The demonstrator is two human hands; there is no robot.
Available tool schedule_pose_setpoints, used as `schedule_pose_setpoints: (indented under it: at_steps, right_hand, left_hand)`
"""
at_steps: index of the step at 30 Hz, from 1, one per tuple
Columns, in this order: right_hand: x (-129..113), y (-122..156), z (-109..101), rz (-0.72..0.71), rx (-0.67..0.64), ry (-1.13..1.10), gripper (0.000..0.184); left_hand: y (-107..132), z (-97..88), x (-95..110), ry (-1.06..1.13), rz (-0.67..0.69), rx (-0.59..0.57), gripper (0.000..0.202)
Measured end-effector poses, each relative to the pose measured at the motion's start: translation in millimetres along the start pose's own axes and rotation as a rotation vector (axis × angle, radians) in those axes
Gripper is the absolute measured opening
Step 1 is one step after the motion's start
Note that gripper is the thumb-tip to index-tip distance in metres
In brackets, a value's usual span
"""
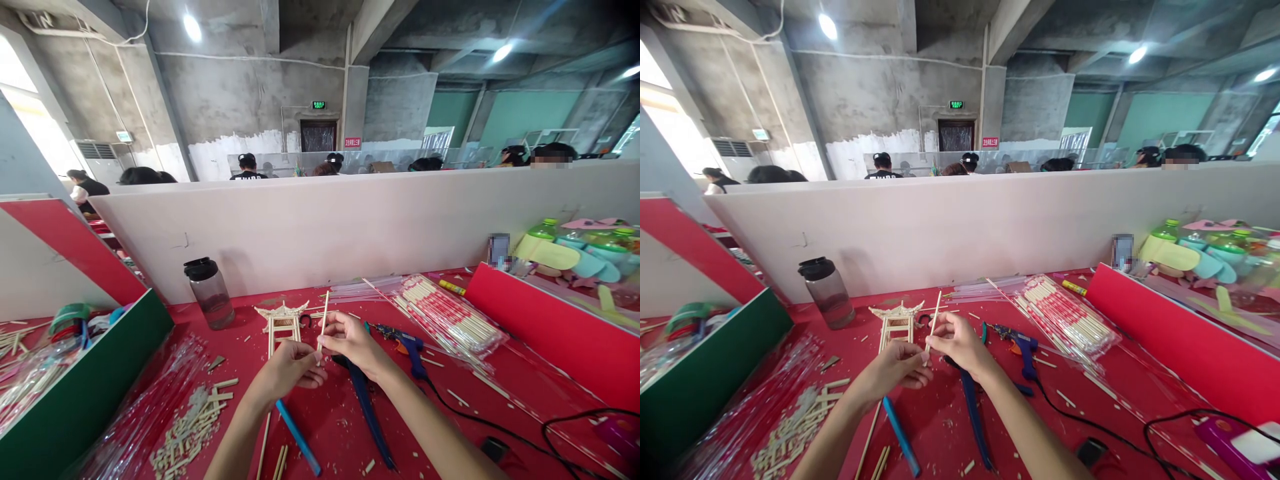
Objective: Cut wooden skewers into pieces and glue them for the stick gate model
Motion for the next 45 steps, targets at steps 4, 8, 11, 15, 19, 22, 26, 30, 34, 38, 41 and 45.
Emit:
schedule_pose_setpoints:
  at_steps: [4, 8, 11, 15, 19, 22, 26, 30, 34, 38, 41, 45]
  right_hand:
    - [0, 0, 0, -0.019, 0.004, 0.022, 0.042]
    - [-4, 0, -1, -0.041, 0.009, 0.055, 0.04]
    - [-7, 1, -2, -0.04, 0.01, 0.085, 0.042]
    - [-9, 2, -5, -0.025, 0.006, 0.09, 0.045]
    - [-12, 0, -9, -0.074, 0.03, 0.111, 0.044]
    - [-14, 0, -10, -0.113, 0.038, 0.144, 0.041]
    - [-18, 0, -10, -0.138, 0.025, 0.157, 0.036]
    - [-18, -1, -10, -0.146, 0.028, 0.173, 0.034]
    - [-15, -1, -10, -0.133, 0.035, 0.193, 0.036]
    - [-13, -1, -8, -0.117, -0.015, 0.169, 0.034]
    - [-12, -2, -8, -0.12, -0.067, 0.138, 0.029]
    - [-12, -3, -11, -0.139, -0.067, 0.136, 0.03]
  left_hand:
    - [0, 0.4, -1, 0.005, -0.002, -0.013, 0.054]
    - [-1, 2.4, -2, 0.007, -0.001, -0.012, 0.056]
    - [-1, 5.2, -1, 0.003, 0.001, -0.004, 0.055]
    - [-2, 7.7, 3, -0.011, 0.066, 0.03, 0.052]
    - [-8, 6.7, 2, 0.044, 0.117, 0.093, 0.047]
    - [-12, 7.4, 1, 0.083, 0.152, 0.107, 0.045]
    - [-12, 9.1, 2, 0.113, 0.198, 0.147, 0.041]
    - [-12, 10.3, 2, 0.102, 0.181, 0.18, 0.039]
    - [-13, 8.9, 0, 0.102, 0.163, 0.16, 0.04]
    - [-14, 6.9, -4, 0.116, 0.157, 0.125, 0.043]
    - [-15, 6.2, -5, 0.122, 0.143, 0.122, 0.044]
    - [-14, 6.7, -5, 0.112, 0.133, 0.128, 0.044]
Point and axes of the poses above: each hand's wrist, its own y-axis away from the middle knuckle, its own z-axis out of the palm, x = y × z, the point moved 6 cm from there along -y, towards the middle knuckle, and after that the axes turned 7 degrees about x, right-handed, at the moved point
